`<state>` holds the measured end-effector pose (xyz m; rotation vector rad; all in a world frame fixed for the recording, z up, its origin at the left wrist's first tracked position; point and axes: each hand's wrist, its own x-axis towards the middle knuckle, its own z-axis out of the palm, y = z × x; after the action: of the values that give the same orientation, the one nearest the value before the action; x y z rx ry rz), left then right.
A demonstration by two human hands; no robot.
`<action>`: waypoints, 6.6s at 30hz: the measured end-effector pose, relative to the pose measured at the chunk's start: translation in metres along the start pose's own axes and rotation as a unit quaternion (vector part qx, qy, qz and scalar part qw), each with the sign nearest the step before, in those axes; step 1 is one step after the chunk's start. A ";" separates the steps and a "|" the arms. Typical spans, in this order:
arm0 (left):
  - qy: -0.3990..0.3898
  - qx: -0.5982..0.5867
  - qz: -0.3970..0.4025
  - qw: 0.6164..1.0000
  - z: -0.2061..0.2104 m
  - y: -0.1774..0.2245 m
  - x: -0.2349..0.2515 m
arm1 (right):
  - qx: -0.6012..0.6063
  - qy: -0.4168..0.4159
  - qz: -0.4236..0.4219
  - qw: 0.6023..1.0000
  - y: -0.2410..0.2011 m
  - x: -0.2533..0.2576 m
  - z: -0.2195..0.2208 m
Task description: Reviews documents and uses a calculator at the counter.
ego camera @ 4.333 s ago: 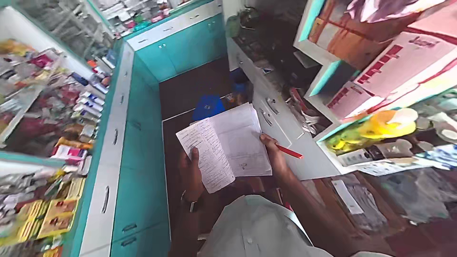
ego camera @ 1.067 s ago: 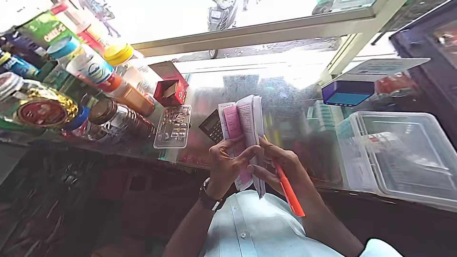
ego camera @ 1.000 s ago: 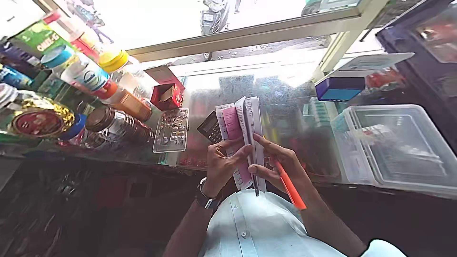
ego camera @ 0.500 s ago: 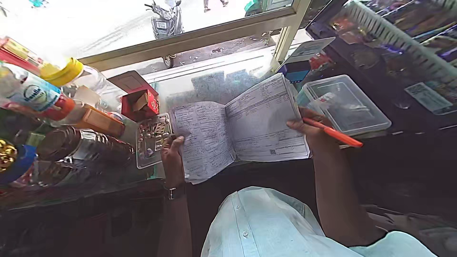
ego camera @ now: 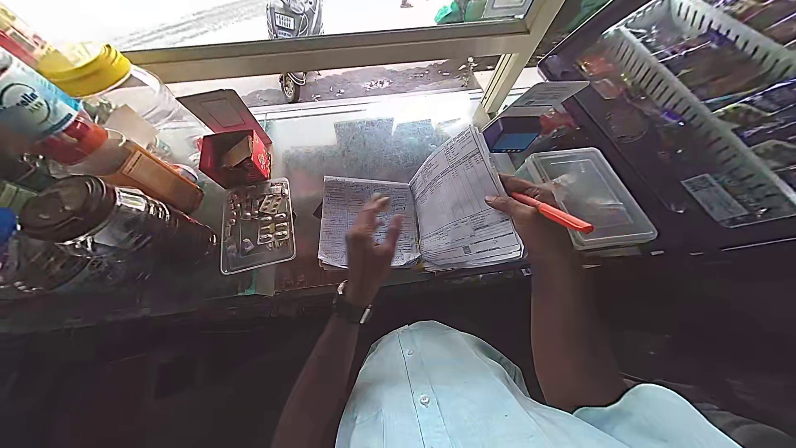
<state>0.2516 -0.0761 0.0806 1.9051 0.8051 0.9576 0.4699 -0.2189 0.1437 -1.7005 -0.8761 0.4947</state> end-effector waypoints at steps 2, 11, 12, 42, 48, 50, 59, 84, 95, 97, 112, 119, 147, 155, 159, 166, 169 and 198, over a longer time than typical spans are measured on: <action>-0.080 -0.118 -0.045 0.989 0.037 0.038 -0.001 | 0.027 -0.013 0.014 0.999 0.004 -0.009 0.011; -0.050 -0.411 -0.187 0.891 0.058 0.031 -0.003 | 0.149 -0.040 -0.006 0.988 0.058 -0.012 -0.013; -0.024 -0.416 -0.193 0.888 0.055 0.026 -0.002 | 0.144 -0.029 -0.001 0.989 0.063 -0.009 -0.018; 0.170 0.019 -0.153 0.973 -0.004 -0.016 0.047 | 0.162 -0.008 0.075 0.984 0.107 0.013 -0.072; 0.153 0.336 -0.029 0.929 -0.013 -0.025 0.025 | 0.166 -0.014 0.058 0.984 0.107 0.018 -0.073; 0.091 0.210 0.001 0.973 0.027 -0.013 0.009 | 0.158 -0.020 0.053 0.986 0.107 0.020 -0.073; -0.199 0.058 0.036 0.978 0.141 0.071 -0.020 | 0.071 -0.031 0.016 0.997 0.088 0.010 -0.061; 0.263 0.250 -0.048 0.931 -0.030 -0.035 0.035 | 0.112 -0.011 0.028 0.993 0.099 0.009 -0.069; -0.059 0.291 0.098 0.950 0.079 -0.019 0.015 | -0.096 -0.052 -0.165 0.980 0.078 0.005 -0.108; -0.107 0.358 0.117 0.920 0.064 -0.009 0.037 | -0.094 -0.068 -0.260 0.959 0.067 0.003 -0.123; -0.471 0.191 0.179 0.842 0.059 0.016 0.050 | -0.002 -0.072 -0.389 0.918 0.027 0.020 -0.151; -0.339 0.063 0.260 0.902 0.009 0.038 0.040 | 0.000 0.072 -0.273 0.959 0.030 0.034 -0.145; -0.254 -0.209 -0.131 0.935 -0.061 0.025 0.059 | 0.178 -0.073 -0.006 0.981 0.077 0.030 -0.042; -0.027 -0.433 -0.188 0.881 0.043 0.007 0.001 | 0.167 -0.081 0.002 0.983 0.114 0.039 -0.038; 0.055 -0.284 -0.028 0.957 0.058 0.012 0.010 | 0.092 -0.102 -0.127 0.982 0.103 0.045 -0.046; 0.072 -0.268 -0.072 0.958 0.084 -0.021 0.002 | 0.085 -0.072 -0.122 0.986 0.133 0.049 -0.027; 0.076 -0.260 -0.109 0.956 0.097 -0.047 -0.002 | 0.081 0.005 -0.041 0.996 0.150 0.040 -0.012; -0.101 0.407 0.126 0.899 0.127 -0.080 -0.050 | 0.223 -0.082 -0.012 0.971 0.157 0.034 0.055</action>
<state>0.3205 -0.1304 -0.0504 2.8356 0.9304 0.5745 0.4999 -0.1770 -0.0176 -1.2487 -0.8274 0.7636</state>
